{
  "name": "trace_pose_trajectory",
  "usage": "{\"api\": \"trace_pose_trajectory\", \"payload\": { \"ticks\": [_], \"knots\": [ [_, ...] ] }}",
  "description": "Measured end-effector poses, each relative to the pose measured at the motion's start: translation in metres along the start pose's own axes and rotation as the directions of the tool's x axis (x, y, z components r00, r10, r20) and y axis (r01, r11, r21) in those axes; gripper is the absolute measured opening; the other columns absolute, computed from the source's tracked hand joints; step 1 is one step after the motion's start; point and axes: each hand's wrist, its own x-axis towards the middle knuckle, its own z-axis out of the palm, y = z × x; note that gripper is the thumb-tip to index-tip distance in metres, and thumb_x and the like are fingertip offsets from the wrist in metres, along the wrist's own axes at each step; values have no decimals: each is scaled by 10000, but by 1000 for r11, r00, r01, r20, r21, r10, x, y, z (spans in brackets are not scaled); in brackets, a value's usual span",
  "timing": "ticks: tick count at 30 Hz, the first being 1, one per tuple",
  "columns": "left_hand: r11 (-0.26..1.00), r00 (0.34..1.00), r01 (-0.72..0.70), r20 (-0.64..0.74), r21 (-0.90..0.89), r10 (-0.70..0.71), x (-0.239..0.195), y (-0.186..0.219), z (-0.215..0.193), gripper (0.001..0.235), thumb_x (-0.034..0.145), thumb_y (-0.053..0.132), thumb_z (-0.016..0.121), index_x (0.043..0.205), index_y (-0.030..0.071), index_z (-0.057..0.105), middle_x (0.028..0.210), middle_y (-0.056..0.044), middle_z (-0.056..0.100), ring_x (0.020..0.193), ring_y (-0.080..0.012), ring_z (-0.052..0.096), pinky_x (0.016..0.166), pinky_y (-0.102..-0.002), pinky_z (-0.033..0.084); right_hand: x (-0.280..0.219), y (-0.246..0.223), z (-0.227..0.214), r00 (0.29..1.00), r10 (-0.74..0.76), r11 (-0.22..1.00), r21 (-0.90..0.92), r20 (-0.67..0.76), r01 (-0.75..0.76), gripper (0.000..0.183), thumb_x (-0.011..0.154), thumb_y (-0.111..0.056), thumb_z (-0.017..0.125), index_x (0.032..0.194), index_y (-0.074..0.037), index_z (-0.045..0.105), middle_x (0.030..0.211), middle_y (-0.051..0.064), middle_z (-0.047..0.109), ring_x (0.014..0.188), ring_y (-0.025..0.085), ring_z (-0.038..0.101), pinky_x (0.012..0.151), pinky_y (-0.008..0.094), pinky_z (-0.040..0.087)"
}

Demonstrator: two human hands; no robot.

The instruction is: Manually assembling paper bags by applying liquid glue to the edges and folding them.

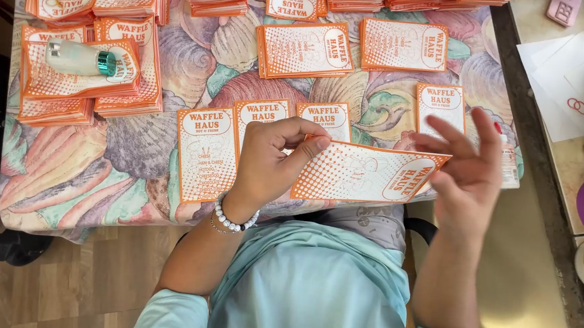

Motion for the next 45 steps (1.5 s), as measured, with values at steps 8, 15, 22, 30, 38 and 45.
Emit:
{"api": "trace_pose_trajectory", "payload": {
  "ticks": [8, 15, 22, 30, 38, 45],
  "knots": [
    [998, 1000, 14, -2, 54, -14, -3, -4, -9, 27, 925, 91, 765, 925, 71, 784, 638, -67, 737, 695, -51, 682, 677, -261, 582, -8, 11, 11, 973, 9, 996, -84, -229, -29, 862, 908, 171, 740, 1621, -51, 310, 894, 288, 698, 815, 210, 694, 770, 265, 559],
    [959, 997, -59, -36, 276, 71, -7, -9, -7, 90, 908, 176, 787, 882, 90, 788, 815, -2, 794, 694, -59, 715, 666, -202, 542, 3, -17, 13, 952, 4, 965, -249, -305, -84, 875, 892, 161, 796, 1619, 35, 326, 1008, 259, 704, 845, 213, 694, 895, 349, 639],
    [875, 972, -224, 33, 428, 233, -5, -12, 6, 53, 955, 153, 730, 931, 116, 759, 874, 17, 784, 733, -116, 734, 709, -275, 541, 12, -34, 22, 959, -226, 511, -817, 173, 268, 518, 1012, -127, 766, 1431, 53, 522, 1421, 210, 599, 1306, 389, 587, 1134, 477, 470],
    [821, 934, -357, 195, 447, 300, -7, -15, 8, 100, 959, 224, 737, 935, 133, 771, 878, -3, 797, 704, -184, 758, 615, -322, 541, 24, -20, 54, 802, -157, 498, -655, 576, 568, 145, 1033, -87, 636, 895, -43, 647, 873, 65, 704, 746, 280, 619, 701, 382, 482],
    [949, 999, -41, -9, 312, 46, -1, -5, -43, 80, 932, 140, 769, 902, 69, 790, 873, -33, 792, 803, -106, 746, 753, -232, 560, -22, 18, -124, 980, 178, 261, -965, 89, 40, 195, 849, -33, 752, 1035, -92, 744, 979, 46, 722, 861, 224, 610, 784, 355, 467],
    [988, 987, 151, 60, -18, -149, 14, -24, -18, 85, 890, 120, 805, 891, 41, 773, 807, -30, 761, 752, -60, 674, 683, -188, 537, 0, 16, -70, 977, 90, 902, -400, -195, -164, 137, 1118, 60, 595, 1241, 83, 649, 1046, 208, 705, 936, 284, 730, 888, 338, 622]
  ]
}}
